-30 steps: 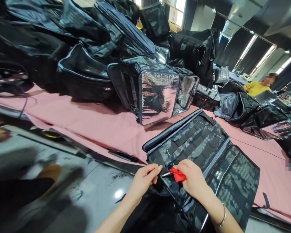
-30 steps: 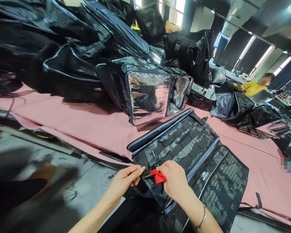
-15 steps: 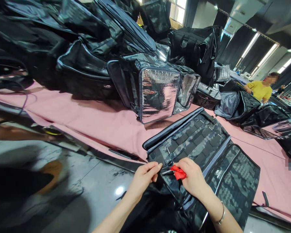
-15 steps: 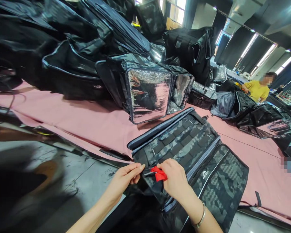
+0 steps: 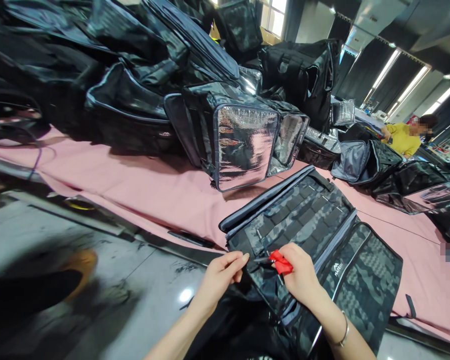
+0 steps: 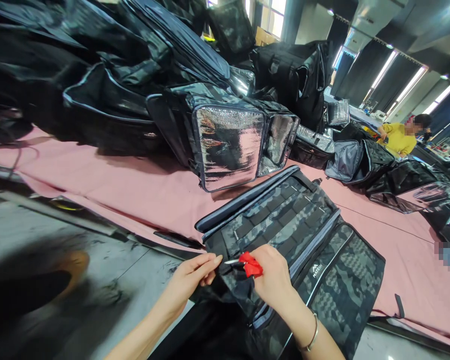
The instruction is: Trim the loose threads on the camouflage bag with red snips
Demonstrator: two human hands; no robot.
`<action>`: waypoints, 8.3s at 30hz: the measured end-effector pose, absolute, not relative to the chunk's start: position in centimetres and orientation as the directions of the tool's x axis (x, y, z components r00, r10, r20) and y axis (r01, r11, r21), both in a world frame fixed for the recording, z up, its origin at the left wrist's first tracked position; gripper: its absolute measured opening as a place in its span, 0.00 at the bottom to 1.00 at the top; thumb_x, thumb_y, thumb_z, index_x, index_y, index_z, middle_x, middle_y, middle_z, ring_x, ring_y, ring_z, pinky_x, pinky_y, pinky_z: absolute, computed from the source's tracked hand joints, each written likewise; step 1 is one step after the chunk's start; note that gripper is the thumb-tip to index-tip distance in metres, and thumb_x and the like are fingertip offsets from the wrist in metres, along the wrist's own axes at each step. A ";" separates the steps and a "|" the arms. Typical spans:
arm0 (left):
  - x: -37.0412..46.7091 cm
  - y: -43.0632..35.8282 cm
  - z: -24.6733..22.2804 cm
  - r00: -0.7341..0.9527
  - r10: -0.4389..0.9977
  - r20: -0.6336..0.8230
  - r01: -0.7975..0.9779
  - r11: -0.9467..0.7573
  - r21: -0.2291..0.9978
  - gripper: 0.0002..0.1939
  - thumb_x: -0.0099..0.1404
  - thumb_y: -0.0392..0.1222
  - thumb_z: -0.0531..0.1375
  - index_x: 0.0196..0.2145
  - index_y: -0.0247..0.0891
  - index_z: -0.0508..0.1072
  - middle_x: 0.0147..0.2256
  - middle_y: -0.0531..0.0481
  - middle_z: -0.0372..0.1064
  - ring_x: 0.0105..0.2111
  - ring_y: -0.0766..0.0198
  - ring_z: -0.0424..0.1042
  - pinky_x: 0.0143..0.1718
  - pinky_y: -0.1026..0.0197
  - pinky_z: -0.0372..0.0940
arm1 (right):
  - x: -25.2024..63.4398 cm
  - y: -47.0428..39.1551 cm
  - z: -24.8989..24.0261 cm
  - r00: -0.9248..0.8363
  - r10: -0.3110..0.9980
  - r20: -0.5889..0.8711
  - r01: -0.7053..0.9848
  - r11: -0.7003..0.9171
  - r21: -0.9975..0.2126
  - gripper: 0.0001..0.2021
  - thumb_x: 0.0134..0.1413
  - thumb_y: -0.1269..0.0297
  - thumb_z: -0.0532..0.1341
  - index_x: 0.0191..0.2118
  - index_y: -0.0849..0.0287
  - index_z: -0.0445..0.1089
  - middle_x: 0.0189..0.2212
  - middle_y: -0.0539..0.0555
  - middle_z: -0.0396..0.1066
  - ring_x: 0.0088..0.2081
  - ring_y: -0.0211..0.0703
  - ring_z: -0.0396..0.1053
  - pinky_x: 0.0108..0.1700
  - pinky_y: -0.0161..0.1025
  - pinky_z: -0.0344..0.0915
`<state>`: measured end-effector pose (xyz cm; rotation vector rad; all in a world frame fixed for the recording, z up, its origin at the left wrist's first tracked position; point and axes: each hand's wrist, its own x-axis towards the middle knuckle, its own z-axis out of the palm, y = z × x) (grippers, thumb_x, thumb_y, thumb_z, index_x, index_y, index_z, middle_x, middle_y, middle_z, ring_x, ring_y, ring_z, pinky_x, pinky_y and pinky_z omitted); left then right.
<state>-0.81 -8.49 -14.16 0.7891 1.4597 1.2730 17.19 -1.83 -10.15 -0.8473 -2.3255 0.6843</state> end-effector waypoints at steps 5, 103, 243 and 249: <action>-0.8 -8.6 -14.1 -0.419 0.885 -0.202 -0.109 0.171 0.979 0.21 0.49 0.60 0.61 0.29 0.37 0.68 0.16 0.57 0.58 0.20 0.68 0.58 0.22 0.65 0.53 | 16.6 -1.3 -10.7 -0.415 0.894 0.168 0.357 0.330 -0.874 0.08 0.53 0.65 0.57 0.39 0.58 0.66 0.33 0.52 0.68 0.35 0.41 0.65 0.39 0.36 0.62; -0.6 -10.5 -19.2 -0.602 0.781 0.166 0.239 -0.022 0.971 0.14 0.59 0.52 0.55 0.24 0.40 0.72 0.34 0.48 0.66 0.37 0.58 0.66 0.44 0.55 0.62 | 13.2 -8.4 -10.7 -0.757 0.633 0.163 0.653 0.741 0.154 0.18 0.51 0.76 0.59 0.50 0.64 0.63 0.30 0.53 0.68 0.25 0.44 0.70 0.24 0.39 0.64; -1.0 -14.4 -11.4 -0.334 0.833 -0.440 -0.755 0.043 0.654 0.23 0.42 0.41 0.73 0.37 0.35 0.72 0.29 0.50 0.70 0.28 0.69 0.67 0.32 0.65 0.65 | 13.1 -5.6 -11.6 -0.574 0.748 0.332 0.193 0.518 -0.834 0.01 0.54 0.68 0.59 0.32 0.57 0.66 0.30 0.50 0.67 0.31 0.38 0.66 0.35 0.34 0.60; -1.0 -14.6 -11.3 -0.336 0.845 -0.416 -0.722 0.053 0.690 0.19 0.44 0.41 0.71 0.35 0.37 0.72 0.28 0.53 0.66 0.28 0.70 0.65 0.32 0.66 0.65 | 13.3 -5.6 -11.5 -0.584 0.757 0.292 0.199 0.483 -0.853 0.05 0.53 0.65 0.61 0.29 0.58 0.66 0.28 0.50 0.66 0.30 0.38 0.64 0.34 0.34 0.60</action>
